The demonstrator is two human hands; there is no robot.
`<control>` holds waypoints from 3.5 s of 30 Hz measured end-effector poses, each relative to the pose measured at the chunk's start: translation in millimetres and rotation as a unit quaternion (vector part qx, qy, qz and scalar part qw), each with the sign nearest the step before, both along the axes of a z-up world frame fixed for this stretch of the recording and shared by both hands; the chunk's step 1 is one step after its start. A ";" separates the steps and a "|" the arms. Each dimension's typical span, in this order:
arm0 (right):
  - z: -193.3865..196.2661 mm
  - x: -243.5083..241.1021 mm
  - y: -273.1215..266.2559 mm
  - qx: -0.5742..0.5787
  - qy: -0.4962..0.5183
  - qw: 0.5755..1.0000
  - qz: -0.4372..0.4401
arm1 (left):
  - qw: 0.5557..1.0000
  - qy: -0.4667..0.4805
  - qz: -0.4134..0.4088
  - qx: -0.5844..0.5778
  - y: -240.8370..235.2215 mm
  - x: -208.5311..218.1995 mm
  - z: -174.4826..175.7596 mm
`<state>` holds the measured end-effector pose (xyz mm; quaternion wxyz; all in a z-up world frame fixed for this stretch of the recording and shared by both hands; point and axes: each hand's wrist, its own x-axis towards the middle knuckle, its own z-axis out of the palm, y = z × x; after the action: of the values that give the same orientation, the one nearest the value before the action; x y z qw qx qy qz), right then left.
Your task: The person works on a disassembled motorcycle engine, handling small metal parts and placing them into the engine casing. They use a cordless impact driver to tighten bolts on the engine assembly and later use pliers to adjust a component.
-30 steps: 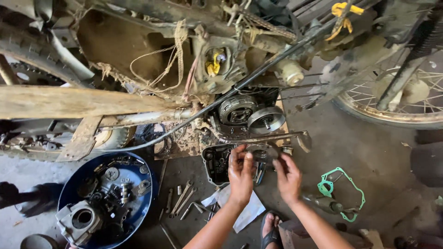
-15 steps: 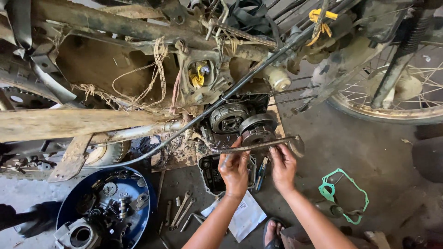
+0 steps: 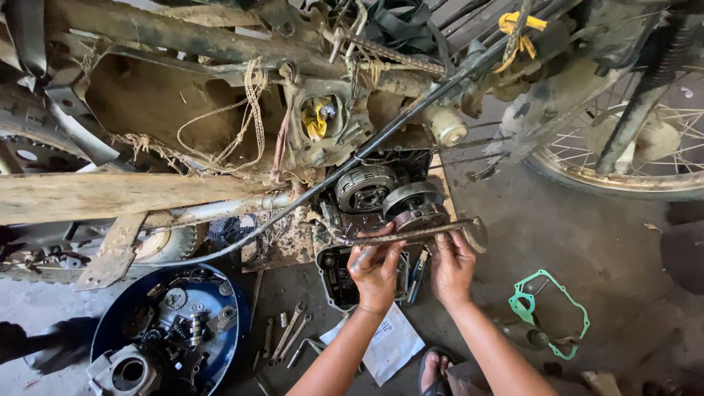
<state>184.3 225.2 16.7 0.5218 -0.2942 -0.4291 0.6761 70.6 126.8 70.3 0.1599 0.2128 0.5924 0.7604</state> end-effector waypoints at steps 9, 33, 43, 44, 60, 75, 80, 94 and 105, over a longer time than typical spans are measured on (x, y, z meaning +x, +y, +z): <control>-14.1 -10.6 4.7 0.026 0.022 0.998 -0.047 | 0.998 -0.056 0.007 0.036 14.5 -8.2 4.4; -34.3 -3.4 42.7 -0.016 -0.008 0.999 0.050 | 0.992 -0.103 0.064 -0.031 23.8 -11.9 17.7; -6.6 -6.2 44.4 -0.039 -0.025 0.992 0.118 | 0.993 -0.017 0.092 -0.076 31.7 -16.5 22.7; -4.0 -7.1 43.4 -0.042 -0.022 0.991 0.127 | 0.993 -0.017 0.095 -0.060 33.1 -16.5 19.5; 30.0 -14.6 50.7 -0.044 -0.014 0.988 0.147 | 0.991 0.022 0.111 -0.066 34.9 -18.8 22.7; -20.2 37.1 23.3 -0.044 -0.204 0.976 0.067 | 0.935 0.283 -0.118 -0.180 -30.7 -16.0 -40.4; -77.2 88.0 -23.9 -0.050 -0.395 0.910 0.111 | 0.875 0.300 -0.341 -0.166 -70.3 -38.8 -34.3; -103.7 101.1 -124.6 0.175 -0.537 0.698 0.441 | 0.561 0.484 -0.545 -0.392 -115.8 -158.1 -9.4; -145.0 92.8 -106.8 -0.292 -0.472 0.820 0.139 | 0.493 0.414 -0.520 -0.562 -188.9 -216.8 -22.4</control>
<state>277.1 118.3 -128.3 0.0456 -0.6533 -0.4418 0.6131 -146.2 -62.1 47.9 0.3487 0.6379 0.6744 -0.1292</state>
